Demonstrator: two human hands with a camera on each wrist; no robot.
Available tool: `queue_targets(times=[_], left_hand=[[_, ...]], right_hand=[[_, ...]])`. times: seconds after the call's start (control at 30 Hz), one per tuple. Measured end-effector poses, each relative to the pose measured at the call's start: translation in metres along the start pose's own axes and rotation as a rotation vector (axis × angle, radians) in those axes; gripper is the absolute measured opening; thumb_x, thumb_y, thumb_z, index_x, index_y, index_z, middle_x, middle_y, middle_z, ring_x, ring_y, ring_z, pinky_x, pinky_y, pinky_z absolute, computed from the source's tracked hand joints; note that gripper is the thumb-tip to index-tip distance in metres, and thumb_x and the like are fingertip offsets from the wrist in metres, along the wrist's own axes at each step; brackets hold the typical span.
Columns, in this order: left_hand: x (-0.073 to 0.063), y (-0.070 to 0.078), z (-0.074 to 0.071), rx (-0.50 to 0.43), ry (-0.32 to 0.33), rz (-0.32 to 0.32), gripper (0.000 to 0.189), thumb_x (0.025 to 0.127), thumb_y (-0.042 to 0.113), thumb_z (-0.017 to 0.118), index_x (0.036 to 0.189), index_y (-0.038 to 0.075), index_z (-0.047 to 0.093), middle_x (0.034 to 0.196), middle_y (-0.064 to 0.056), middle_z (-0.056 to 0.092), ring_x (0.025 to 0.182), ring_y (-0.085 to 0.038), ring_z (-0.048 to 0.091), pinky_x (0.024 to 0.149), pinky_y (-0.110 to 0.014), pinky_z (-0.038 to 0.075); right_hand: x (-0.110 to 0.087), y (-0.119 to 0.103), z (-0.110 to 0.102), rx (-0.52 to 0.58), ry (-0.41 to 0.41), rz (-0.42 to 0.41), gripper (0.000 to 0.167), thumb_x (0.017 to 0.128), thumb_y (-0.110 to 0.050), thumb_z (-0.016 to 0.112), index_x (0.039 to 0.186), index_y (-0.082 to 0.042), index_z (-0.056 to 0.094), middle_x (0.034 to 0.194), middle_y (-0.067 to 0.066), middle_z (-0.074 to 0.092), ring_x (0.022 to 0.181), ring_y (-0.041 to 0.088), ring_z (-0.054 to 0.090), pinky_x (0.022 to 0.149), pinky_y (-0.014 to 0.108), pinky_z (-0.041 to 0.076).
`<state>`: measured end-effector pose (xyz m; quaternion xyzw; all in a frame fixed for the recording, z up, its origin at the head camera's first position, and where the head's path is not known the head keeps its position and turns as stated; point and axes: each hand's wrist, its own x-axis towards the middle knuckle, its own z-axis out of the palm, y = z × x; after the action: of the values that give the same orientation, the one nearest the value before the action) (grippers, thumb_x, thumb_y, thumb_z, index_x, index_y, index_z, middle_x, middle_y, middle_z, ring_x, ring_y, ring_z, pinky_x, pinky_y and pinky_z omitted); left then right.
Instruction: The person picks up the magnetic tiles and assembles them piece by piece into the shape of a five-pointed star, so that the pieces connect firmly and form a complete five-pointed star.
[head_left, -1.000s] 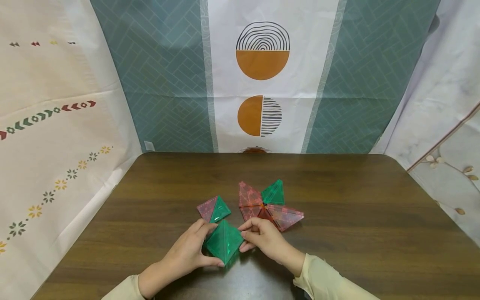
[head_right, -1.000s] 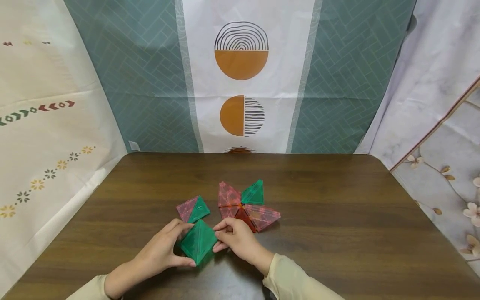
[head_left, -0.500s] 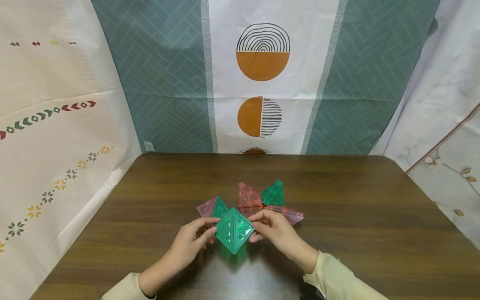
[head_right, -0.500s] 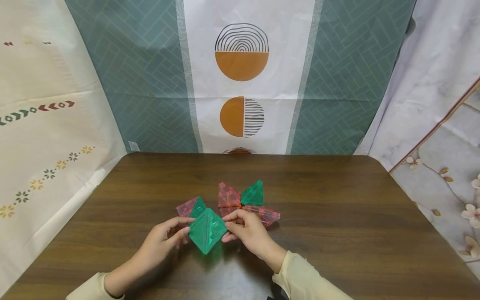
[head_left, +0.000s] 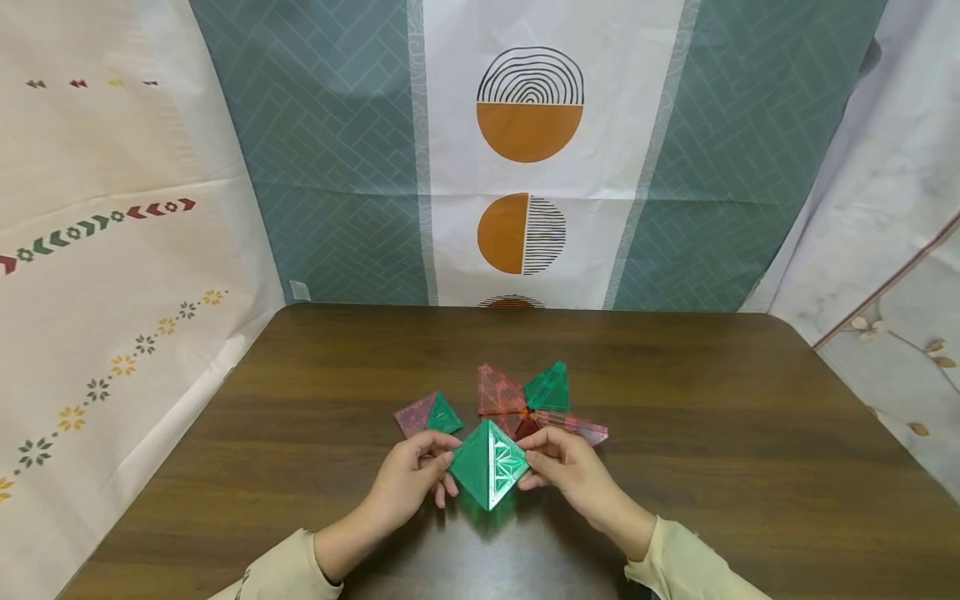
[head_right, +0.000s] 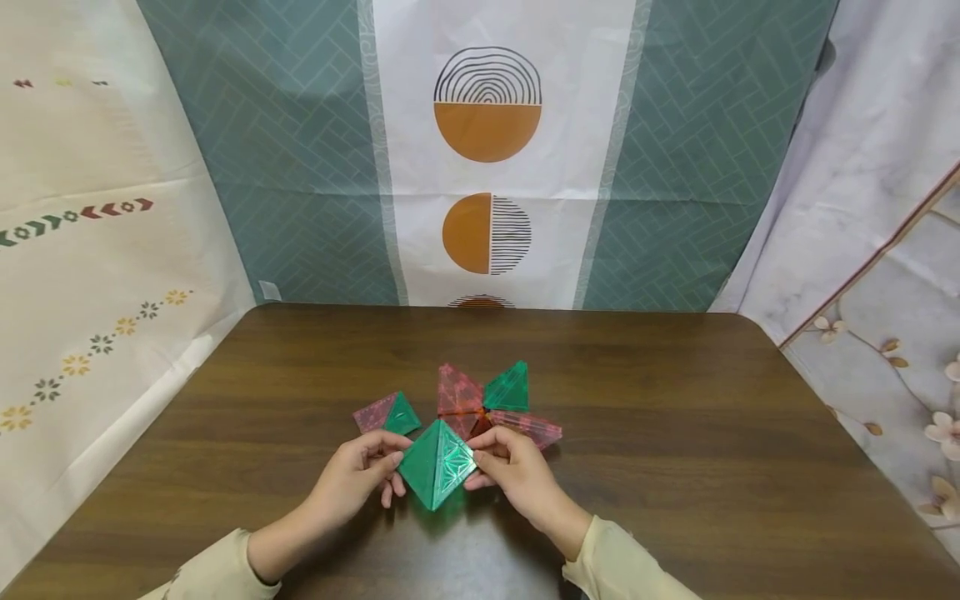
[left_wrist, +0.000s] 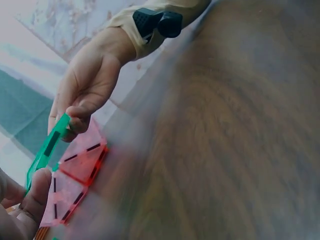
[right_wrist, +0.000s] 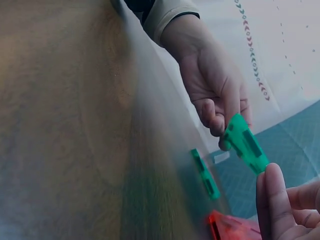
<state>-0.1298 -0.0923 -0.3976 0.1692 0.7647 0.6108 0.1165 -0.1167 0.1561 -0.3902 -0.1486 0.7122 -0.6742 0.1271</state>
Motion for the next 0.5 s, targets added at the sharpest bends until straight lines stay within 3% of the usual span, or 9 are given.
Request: queue_targets(times=[0.23,0.37,0.5], left_hand=[[0.003,0.000,0.012,-0.048,-0.042,-0.019,0.034,0.096,0.010,0.058,0.124,-0.009,0.052,0.094,-0.019,0.061,0.066,-0.013,0.065,0.065,-0.027,0.057],[0.002,0.002,0.017,0.029,-0.080,-0.013,0.054,0.088,0.021,0.070,0.129,-0.007,0.049,0.089,-0.015,0.065,0.067,-0.013,0.065,0.066,-0.024,0.056],[0.001,0.002,0.021,0.117,-0.113,0.016,0.069,0.080,0.021,0.078,0.134,-0.006,0.045,0.090,-0.013,0.064,0.068,-0.009,0.062,0.061,-0.022,0.053]], right_hand=[[-0.006,0.003,-0.008,0.015,0.039,0.039,0.034,0.097,-0.004,0.050,0.120,0.021,0.045,0.101,0.020,0.062,0.077,0.010,0.067,0.076,0.024,0.057],[-0.009,0.006,-0.012,0.017,0.052,0.060,0.034,0.097,-0.004,0.050,0.119,0.021,0.045,0.100,0.019,0.063,0.077,0.009,0.067,0.076,0.024,0.057],[-0.013,0.009,-0.015,0.028,0.063,0.081,0.035,0.097,-0.004,0.050,0.120,0.021,0.044,0.099,0.013,0.063,0.077,0.009,0.067,0.077,0.023,0.057]])
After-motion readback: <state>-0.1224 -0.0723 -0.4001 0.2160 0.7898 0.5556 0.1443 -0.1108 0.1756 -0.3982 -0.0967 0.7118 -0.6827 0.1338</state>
